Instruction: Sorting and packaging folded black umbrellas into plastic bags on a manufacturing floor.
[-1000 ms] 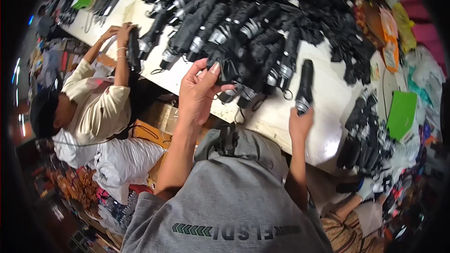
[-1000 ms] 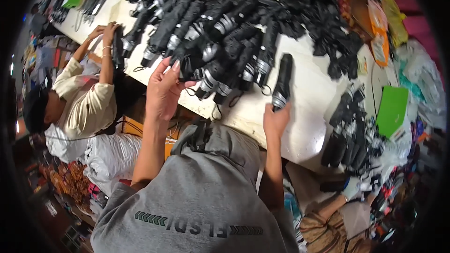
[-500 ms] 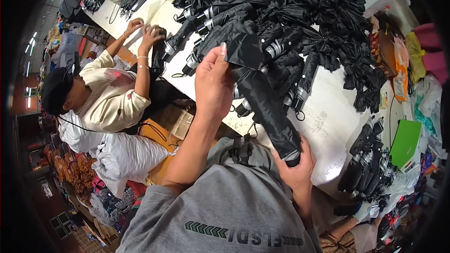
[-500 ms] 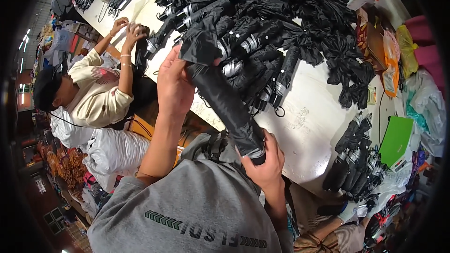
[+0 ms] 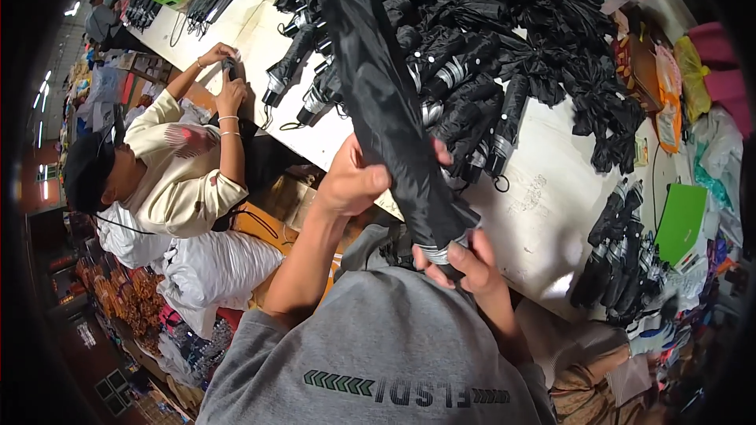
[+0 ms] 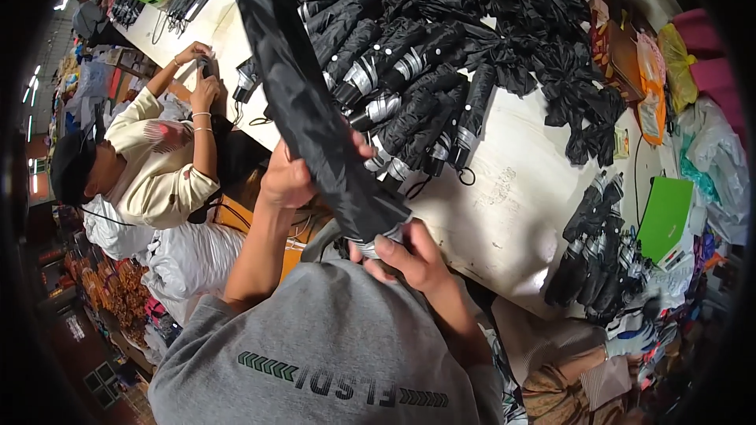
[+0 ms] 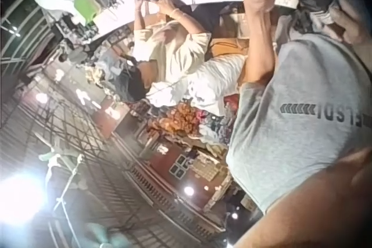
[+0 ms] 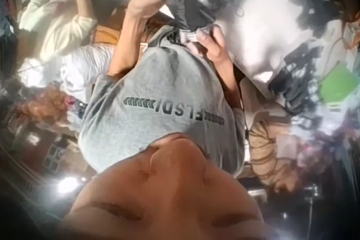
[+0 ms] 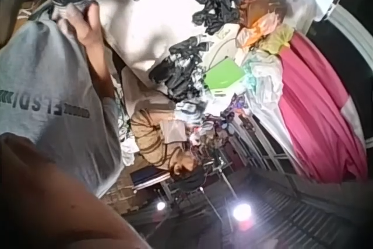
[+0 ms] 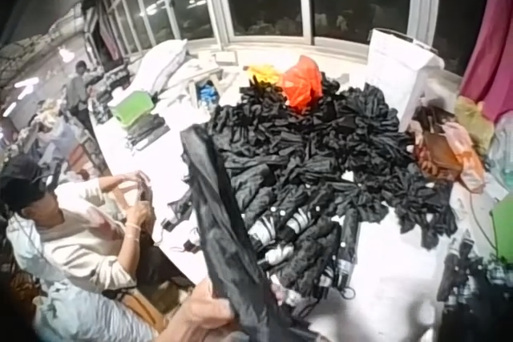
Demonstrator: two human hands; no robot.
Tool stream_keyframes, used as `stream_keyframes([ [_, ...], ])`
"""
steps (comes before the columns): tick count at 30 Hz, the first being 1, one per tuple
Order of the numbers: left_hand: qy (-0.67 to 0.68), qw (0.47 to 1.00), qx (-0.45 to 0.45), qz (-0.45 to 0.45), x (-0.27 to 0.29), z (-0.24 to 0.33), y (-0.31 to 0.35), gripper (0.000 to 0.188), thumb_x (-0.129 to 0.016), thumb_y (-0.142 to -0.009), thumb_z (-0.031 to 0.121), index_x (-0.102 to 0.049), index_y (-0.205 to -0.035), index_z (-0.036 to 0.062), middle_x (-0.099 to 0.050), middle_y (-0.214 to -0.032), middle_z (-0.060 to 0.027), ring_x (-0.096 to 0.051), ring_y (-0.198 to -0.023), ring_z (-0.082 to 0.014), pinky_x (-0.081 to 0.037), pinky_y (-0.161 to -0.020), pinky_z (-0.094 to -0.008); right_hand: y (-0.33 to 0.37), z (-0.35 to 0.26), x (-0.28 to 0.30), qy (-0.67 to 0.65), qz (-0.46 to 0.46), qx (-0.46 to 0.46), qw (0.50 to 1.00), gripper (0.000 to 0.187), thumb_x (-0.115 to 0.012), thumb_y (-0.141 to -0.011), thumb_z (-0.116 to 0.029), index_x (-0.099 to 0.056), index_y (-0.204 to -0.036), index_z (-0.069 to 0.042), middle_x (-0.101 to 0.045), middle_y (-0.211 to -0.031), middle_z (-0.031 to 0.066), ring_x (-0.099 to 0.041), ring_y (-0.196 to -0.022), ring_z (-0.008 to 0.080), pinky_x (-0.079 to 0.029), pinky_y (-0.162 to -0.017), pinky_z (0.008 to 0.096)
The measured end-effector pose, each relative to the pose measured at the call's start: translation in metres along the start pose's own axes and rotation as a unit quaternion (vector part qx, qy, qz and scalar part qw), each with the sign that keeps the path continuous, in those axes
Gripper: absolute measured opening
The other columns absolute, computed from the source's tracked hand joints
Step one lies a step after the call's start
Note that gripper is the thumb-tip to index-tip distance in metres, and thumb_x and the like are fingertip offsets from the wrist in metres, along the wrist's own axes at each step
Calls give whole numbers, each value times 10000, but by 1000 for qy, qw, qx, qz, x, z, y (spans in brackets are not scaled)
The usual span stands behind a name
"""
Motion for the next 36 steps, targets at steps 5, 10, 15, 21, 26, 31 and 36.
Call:
stream_keyframes([
  [5, 99, 992, 14, -84, 4, -3, 10, 718, -769, -867, 214, -436, -1443, -59, -652, -1288, -255, -658, -1169, -398, -536, -1010, -480, -18, 4, -21, -44, -18, -54, 997, 248, -570, -1022, -165, -582, -1175, 29, -699, -919, 129, -488, -509, 85, -349, -439, 200],
  [10, -26, 994, 26, 101, 33, 14, 5, 668, -671, -938, 245, -412, -1471, -64, -610, -1347, -286, -611, -1248, -418, -498, -1058, -509, -29, 4, -17, 119, 51, -53, 990, 263, -556, -1029, -213, -581, -1117, 35, -678, -817, 118, -453, -462, 87, -327, -406, 199],
  [15, 129, 986, 76, -73, 6, -19, 23, 637, -677, -936, 235, -446, -1451, -61, -603, -1354, -291, -633, -1215, -420, -545, -1008, -450, -43, 2, -19, -54, -3, -129, 990, 277, -542, -1032, -238, -592, -1063, 33, -647, -721, 90, -464, -464, 105, -336, -415, 201],
  [21, 68, 989, 32, 126, 28, -7, 16, 561, -689, -935, 211, -500, -1389, -59, -643, -1293, -265, -667, -1175, -347, -576, -959, -426, -42, 5, -9, 161, 50, -103, 980, 262, -582, -1017, -250, -626, -1022, 8, -610, -666, 41, -503, -528, 116, -384, -488, 223],
  [26, -57, 986, 115, 105, 31, -19, 28, 590, -688, -948, 280, -490, -1395, -50, -642, -1284, -241, -677, -1146, -329, -556, -987, -444, -48, 4, -16, 460, 149, 9, 875, 252, -630, -993, -251, -640, -1000, 1, -600, -660, 28, -498, -538, 118, -395, -506, 249],
  [31, 70, 979, 53, 184, 20, -17, 15, 399, -658, -969, 229, -585, -1257, -38, -697, -1154, -206, -711, -1032, -297, -574, -931, -402, -48, -9, -12, 436, 91, 7, 895, 243, -680, -960, -223, -648, -982, 16, -617, -671, 39, -519, -561, 132, -410, -516, 280],
  [36, 21, 947, 70, 313, 19, -40, 14, 334, -637, -969, 179, -595, -1219, -38, -714, -1024, -172, -707, -910, -247, -572, -838, -349, -47, -2, 12, 429, 144, -61, 889, 243, -717, -931, -198, -653, -986, 30, -628, -680, 51, -534, -582, 141, -418, -533, 294],
])
Point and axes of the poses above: each hand's wrist, its own y-axis away from the middle knuckle, its own x-axis out of the back of the hand, z = x × y, the point moved 3 cm from there along -y, towards the middle knuckle
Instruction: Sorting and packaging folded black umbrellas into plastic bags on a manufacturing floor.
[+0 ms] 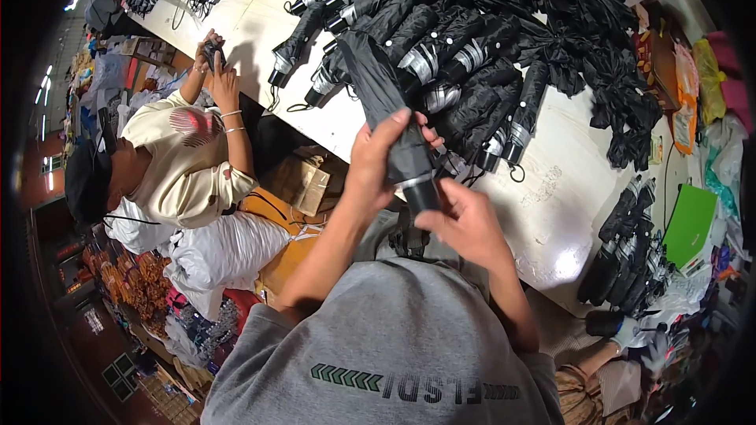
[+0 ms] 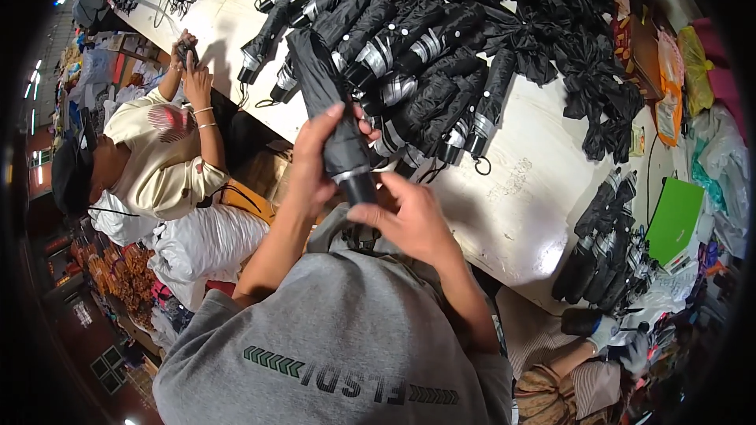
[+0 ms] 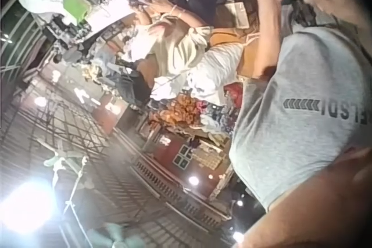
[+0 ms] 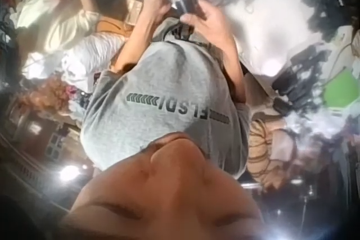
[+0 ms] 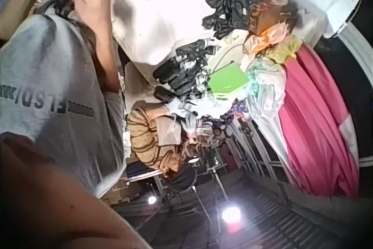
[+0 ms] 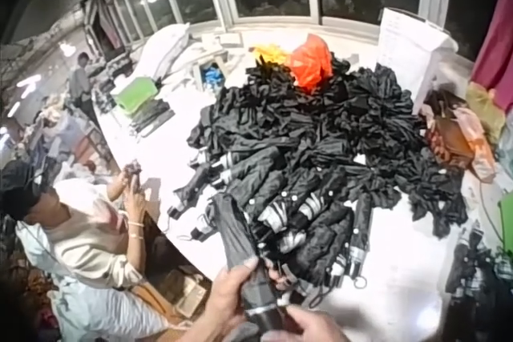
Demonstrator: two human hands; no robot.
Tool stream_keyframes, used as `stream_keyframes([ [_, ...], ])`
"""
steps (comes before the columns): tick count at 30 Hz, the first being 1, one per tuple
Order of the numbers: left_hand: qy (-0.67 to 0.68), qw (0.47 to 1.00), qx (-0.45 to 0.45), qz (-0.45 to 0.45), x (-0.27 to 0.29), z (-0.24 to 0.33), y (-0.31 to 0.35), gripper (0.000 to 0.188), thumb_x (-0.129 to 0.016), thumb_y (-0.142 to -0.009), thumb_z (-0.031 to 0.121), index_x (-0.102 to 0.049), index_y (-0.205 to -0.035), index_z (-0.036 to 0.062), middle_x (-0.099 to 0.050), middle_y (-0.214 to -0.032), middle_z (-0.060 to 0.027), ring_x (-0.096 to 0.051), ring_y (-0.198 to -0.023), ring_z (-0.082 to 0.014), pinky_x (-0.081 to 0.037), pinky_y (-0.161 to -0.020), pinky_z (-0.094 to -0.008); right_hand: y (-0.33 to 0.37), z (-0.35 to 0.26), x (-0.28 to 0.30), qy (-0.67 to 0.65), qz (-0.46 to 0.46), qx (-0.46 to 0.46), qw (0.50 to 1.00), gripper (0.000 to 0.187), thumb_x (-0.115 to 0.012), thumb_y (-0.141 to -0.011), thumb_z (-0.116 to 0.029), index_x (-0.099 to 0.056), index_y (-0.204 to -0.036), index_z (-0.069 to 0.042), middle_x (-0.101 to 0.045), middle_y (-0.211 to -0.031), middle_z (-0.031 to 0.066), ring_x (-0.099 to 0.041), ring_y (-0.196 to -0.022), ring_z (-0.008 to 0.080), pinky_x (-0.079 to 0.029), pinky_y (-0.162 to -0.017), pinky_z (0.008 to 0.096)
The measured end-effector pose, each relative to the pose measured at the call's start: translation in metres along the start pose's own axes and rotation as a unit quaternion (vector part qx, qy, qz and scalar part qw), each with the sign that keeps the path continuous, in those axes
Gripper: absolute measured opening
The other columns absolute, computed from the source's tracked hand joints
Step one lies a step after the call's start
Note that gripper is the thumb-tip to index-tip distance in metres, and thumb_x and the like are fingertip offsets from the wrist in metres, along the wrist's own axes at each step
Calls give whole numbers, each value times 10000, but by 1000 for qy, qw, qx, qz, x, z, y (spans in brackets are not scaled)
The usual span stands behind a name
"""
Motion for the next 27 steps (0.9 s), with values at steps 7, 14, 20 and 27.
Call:
stream_keyframes([
  [7, -94, 989, 11, 109, 11, -7, 6, 599, -686, -928, 279, -480, -1390, -40, -675, -1050, -178, -669, -823, -230, -552, -773, -328, -6, 9, -16, 28, 74, 45, 996, 251, -732, -921, -181, -661, -1054, 19, -626, -687, 42, -528, -588, 139, -428, -553, 281],
  [14, -550, 799, -198, 142, 59, 65, -65, 718, -669, -843, 133, -389, -1493, 13, -681, -1038, -226, -637, -775, -301, -526, -688, -372, -19, 37, -11, 73, 22, 25, 997, 334, -698, -945, -182, -627, -1215, 1, -667, -798, 63, -568, -625, 167, -466, -593, 297],
  [20, -819, 481, -288, 121, 153, 122, -154, 585, -646, -933, 148, -451, -1474, 41, -686, -1165, -181, -661, -857, -382, -534, -751, -434, -29, 47, -8, 190, -6, 47, 981, 357, -683, -952, -208, -622, -1242, -10, -699, -839, 84, -611, -641, 232, -489, -612, 342],
  [27, -737, 523, -407, 131, 120, 108, -180, 493, -631, -939, 93, -522, -1415, 27, -698, -1122, -143, -661, -921, -335, -516, -872, -398, -48, 48, 13, 240, 17, 18, 971, 353, -674, -955, -235, -626, -1232, -20, -719, -866, 101, -641, -667, 289, -500, -624, 384],
])
Point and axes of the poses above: each hand's wrist, its own y-axis away from the middle knuckle, its own x-axis out of the back of the hand, z = x × y, the point moved 3 cm from there along -y, towards the middle knuckle
